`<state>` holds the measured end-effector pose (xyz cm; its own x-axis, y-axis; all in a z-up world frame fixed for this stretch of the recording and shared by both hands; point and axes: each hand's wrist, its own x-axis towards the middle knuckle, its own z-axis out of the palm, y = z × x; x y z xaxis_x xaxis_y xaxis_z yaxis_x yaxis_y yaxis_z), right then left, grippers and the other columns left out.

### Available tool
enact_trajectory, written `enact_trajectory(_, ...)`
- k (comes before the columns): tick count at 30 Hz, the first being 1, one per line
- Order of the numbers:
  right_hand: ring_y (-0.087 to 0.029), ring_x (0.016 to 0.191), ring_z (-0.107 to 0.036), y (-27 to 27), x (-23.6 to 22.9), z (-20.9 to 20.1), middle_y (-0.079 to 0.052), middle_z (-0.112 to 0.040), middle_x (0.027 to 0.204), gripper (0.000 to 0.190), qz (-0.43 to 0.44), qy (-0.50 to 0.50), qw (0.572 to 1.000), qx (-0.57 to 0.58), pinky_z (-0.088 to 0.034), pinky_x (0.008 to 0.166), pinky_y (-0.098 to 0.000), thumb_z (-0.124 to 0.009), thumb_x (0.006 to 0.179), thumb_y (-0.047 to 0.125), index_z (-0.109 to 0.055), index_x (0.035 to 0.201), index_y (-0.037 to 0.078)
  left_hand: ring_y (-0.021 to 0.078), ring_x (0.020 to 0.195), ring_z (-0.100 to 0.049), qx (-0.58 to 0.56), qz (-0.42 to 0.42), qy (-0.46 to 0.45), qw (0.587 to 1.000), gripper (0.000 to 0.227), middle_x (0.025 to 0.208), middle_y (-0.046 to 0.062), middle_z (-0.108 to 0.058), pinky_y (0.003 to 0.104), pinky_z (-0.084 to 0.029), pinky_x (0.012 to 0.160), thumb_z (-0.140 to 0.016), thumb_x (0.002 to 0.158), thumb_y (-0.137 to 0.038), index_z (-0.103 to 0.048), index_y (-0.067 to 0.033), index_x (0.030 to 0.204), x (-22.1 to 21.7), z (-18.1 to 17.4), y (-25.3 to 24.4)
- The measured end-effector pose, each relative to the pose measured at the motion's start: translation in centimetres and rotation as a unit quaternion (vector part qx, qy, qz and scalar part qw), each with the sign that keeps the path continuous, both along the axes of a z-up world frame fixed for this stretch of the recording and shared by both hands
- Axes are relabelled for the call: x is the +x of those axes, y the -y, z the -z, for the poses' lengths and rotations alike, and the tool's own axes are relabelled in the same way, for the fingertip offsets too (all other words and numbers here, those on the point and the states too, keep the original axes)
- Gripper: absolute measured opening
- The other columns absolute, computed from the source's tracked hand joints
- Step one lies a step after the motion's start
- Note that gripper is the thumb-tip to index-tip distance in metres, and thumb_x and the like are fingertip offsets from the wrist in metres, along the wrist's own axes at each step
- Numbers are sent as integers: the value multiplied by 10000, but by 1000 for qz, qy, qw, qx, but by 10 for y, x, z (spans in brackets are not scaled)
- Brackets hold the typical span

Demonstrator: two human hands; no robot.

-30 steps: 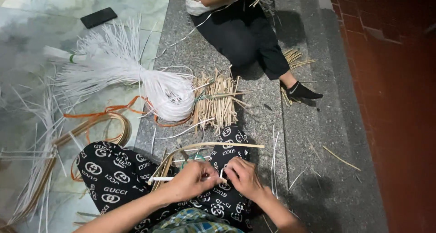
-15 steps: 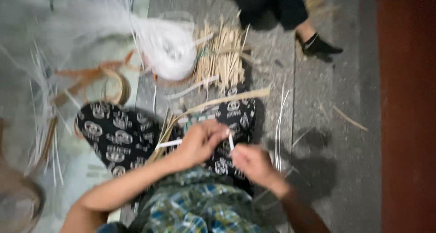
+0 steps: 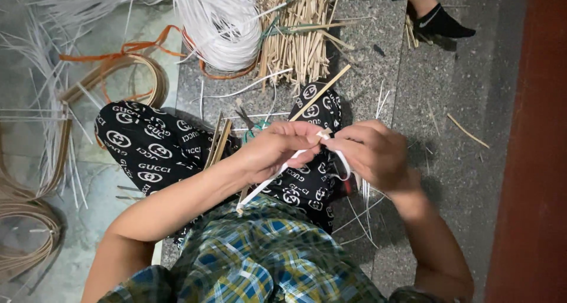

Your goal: The recorder uses plastic strips to weave and secure bamboo sticks into a circular frame structure.

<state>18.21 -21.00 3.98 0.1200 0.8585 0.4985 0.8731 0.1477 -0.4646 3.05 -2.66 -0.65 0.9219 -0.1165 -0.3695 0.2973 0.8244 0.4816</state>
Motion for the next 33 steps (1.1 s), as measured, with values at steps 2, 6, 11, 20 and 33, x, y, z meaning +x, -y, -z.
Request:
enact_trajectory(2,-226,948,-698,4,4,-1,-10,-705,1045,293,2,43,999,33,-569,764,-338,-790,860,25,-728,1126,131,77,654,-517,-15,16,-9,1000,178,870,51,-653,231,-390,564,-583,991,-6,-673,49,1134,6,-7,3)
enact_trajectory(6,-235,927,-676,18,5,-21,-9,-708,1020,270,17,95,995,-18,-554,770,-350,-781,854,66,-718,1105,142,86,628,-499,-45,29,49,997,221,816,43,-608,244,-385,553,-587,959,76,-676,60,1161,22,24,30)
enact_trajectory(11,-258,1074,-684,49,13,-14,-74,-718,1077,261,65,83,985,-137,-546,986,-427,-665,889,-2,-652,1134,88,144,743,-579,5,63,-2,998,310,937,99,-635,262,-480,634,-522,982,40,-582,64,1285,53,53,93)
enact_trajectory(20,-288,1065,-684,119,23,56,-100,-723,1084,193,210,-90,958,-174,-527,927,-406,-679,915,29,-690,1096,95,459,1343,-456,704,-91,46,703,649,1478,307,-453,433,-372,1149,-707,855,-147,-462,16,1433,175,229,30)
enact_trajectory(33,-297,1035,-676,102,3,57,-99,-701,1068,261,223,-75,964,-128,-535,878,-393,-695,851,-61,-692,1068,84,219,888,-749,582,-39,129,802,294,1035,136,-776,340,-576,807,-686,882,-60,-776,-159,1144,173,190,5)
